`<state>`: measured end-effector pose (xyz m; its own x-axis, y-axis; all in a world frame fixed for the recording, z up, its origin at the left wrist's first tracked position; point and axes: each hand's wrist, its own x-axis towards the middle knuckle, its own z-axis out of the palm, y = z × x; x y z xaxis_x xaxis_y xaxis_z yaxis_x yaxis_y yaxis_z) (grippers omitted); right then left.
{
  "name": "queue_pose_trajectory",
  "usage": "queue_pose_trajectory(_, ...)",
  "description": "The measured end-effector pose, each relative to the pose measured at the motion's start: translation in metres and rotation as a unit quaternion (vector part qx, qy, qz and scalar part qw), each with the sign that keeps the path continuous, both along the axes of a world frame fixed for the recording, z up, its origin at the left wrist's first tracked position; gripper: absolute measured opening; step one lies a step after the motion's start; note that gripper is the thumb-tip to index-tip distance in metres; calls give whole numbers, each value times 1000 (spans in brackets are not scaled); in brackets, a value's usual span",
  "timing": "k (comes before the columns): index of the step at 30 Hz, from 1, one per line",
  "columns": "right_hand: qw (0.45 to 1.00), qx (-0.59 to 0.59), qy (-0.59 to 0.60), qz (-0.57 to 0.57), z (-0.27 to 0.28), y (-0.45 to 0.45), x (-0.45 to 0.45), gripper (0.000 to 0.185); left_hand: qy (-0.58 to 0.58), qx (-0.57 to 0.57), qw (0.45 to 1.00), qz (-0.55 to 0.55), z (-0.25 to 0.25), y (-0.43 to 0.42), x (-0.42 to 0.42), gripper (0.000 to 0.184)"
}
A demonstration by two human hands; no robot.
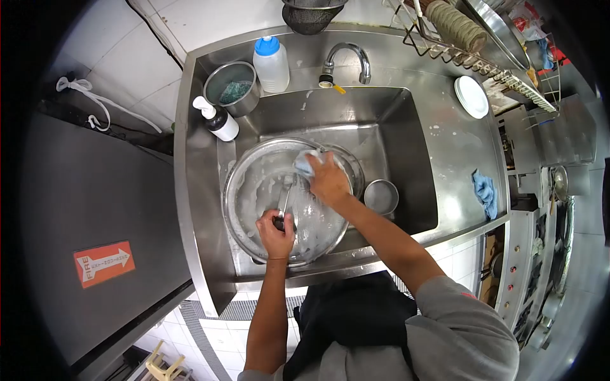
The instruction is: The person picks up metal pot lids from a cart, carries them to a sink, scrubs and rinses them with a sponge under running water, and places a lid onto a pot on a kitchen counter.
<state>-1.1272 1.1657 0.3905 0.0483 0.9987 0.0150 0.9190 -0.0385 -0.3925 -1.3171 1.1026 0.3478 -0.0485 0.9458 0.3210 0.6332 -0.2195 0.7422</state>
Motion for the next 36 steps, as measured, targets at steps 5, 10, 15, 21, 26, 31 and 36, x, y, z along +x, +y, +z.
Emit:
queue_pose_trajectory(5, 970, -1, -4, 245, 4, -120, -14, 58, -47, 4, 999, -19, -6, -1, -5, 44)
queue_pose_trajectory(10, 990, -35, -9, 134, 6, -42, 32, 55, -44, 9, 999, -18, -3, 1, -4, 46)
queue_pose_trajectory(15, 961, -56, -73, 261, 13, -108, 15, 48, -17, 27, 999, -9, -1, -1, -2, 46)
queue_pose_trajectory(21, 985, -168, -34, 20, 12, -43, 28, 40, 2, 30, 1000, 4, -4, -2, -1, 46)
queue_pose_trajectory(26, 950, -88, -58, 295, 6, -91, 38, 43, -23, -4, 1000, -2, -7, -2, -3, 45)
queue_pose_trajectory(31, 988, -70, -89, 102, 14, 21, 14, 46, -9, 6, 1000, 1, -3, -2, -1, 41)
queue_pose_trajectory(36, 971, -98, -24, 218, 14, -52, 53, 49, -35, 17, 999, -8, 0, -1, -3, 45)
